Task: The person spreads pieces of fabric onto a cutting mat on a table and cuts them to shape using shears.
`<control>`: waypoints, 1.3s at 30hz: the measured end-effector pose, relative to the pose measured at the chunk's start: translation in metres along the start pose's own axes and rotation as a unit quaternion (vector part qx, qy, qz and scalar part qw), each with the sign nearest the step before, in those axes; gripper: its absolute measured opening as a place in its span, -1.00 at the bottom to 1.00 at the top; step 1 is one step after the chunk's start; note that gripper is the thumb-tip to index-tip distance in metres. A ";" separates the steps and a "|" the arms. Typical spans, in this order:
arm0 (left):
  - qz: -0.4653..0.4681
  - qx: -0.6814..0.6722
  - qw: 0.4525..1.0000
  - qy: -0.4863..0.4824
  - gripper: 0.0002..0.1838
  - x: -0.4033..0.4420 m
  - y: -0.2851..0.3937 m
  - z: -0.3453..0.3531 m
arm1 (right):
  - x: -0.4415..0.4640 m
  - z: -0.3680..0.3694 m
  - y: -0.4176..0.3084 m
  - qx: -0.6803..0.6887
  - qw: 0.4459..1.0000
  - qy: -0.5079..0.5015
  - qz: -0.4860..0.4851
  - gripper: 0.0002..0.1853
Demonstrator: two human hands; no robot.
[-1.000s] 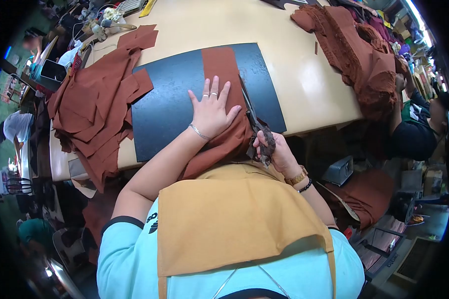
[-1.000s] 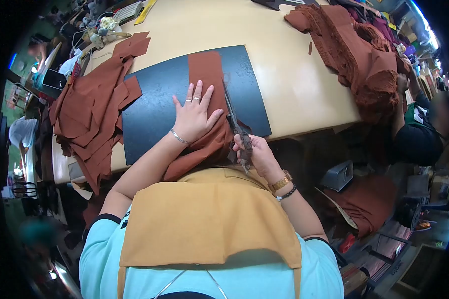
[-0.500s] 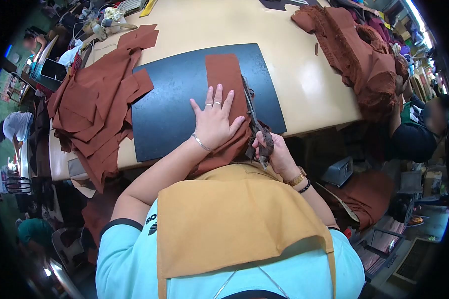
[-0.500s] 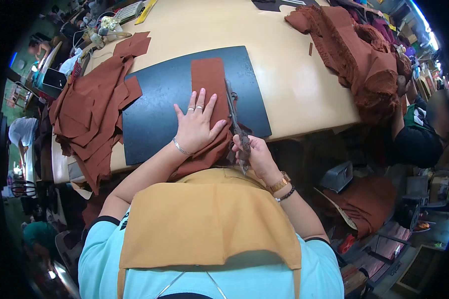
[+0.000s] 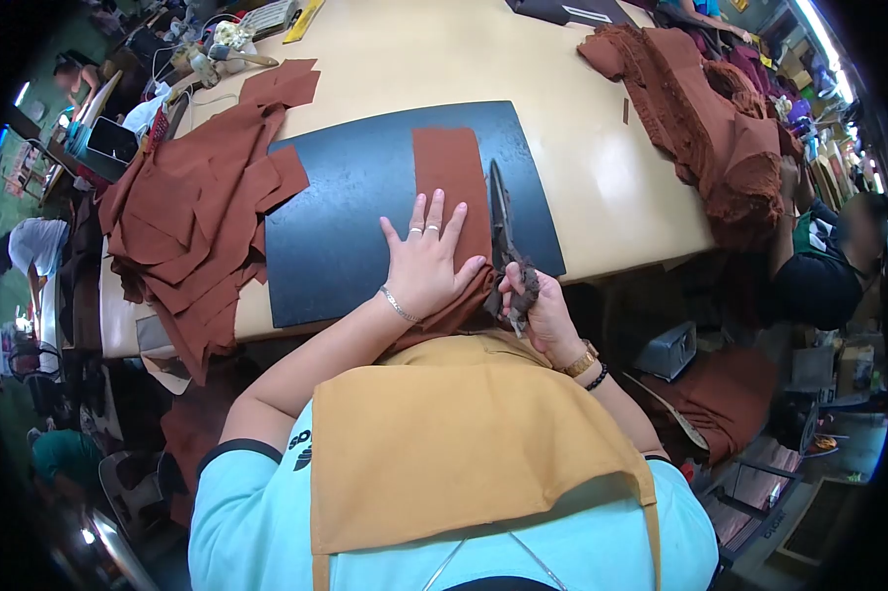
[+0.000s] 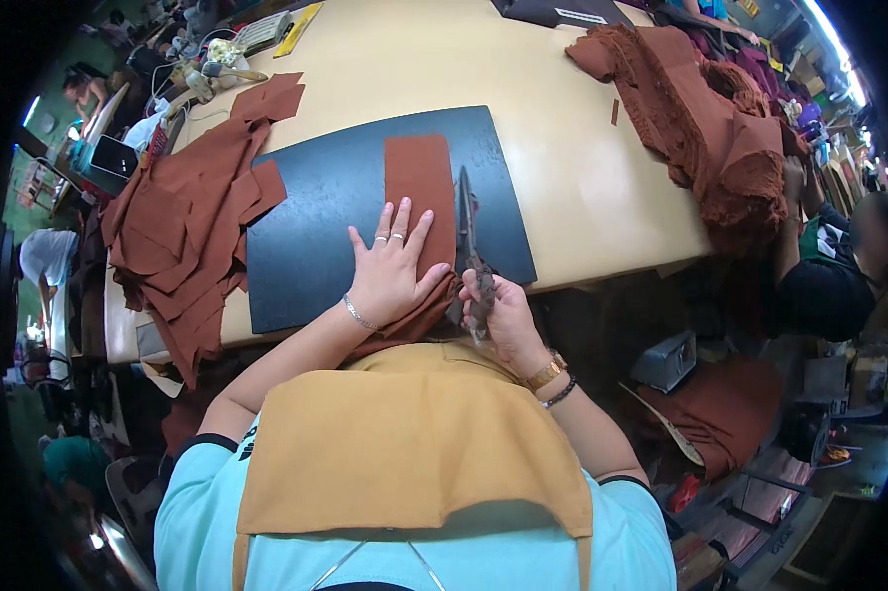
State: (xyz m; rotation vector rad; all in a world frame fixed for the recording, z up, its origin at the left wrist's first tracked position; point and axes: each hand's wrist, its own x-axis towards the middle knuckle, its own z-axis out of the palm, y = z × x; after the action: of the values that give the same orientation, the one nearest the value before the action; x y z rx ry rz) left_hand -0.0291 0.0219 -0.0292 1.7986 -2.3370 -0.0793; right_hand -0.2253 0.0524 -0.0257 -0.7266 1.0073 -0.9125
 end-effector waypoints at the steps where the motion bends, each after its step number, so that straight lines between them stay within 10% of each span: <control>1: 0.002 -0.001 1.000 0.000 -0.17 0.000 0.000 0.000 | 0.001 0.001 0.000 -0.008 1.000 0.018 -0.014 -0.62; 7: 0.011 -0.020 1.000 0.005 -0.18 0.005 -0.007 -0.007 | -0.004 -0.014 -0.009 0.085 0.995 0.042 -0.039 -0.69; 16: 0.119 -0.035 0.989 0.084 -0.71 0.034 -0.048 0.005 | -0.005 -0.023 -0.009 0.017 0.998 0.029 -0.044 -0.66; 21: -0.012 -0.047 0.997 0.061 -0.29 0.044 -0.010 -0.004 | -0.006 -0.028 -0.011 0.022 1.000 0.019 -0.001 -0.69; 25: -0.069 -0.017 0.997 0.004 -0.33 0.078 0.009 0.002 | -0.008 -0.027 -0.015 0.018 1.000 0.022 0.005 -0.68; 39: 0.182 -0.071 0.971 -0.141 -0.49 0.019 -0.059 -0.034 | -0.051 -0.104 -0.015 0.012 0.987 -0.141 0.077 -0.47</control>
State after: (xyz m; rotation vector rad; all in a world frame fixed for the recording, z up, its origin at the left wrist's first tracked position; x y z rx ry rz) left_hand 0.0287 -0.0096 -0.0034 1.3412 -2.7369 -0.4617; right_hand -0.3382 0.0810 -0.0321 -0.7235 0.7887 -0.6646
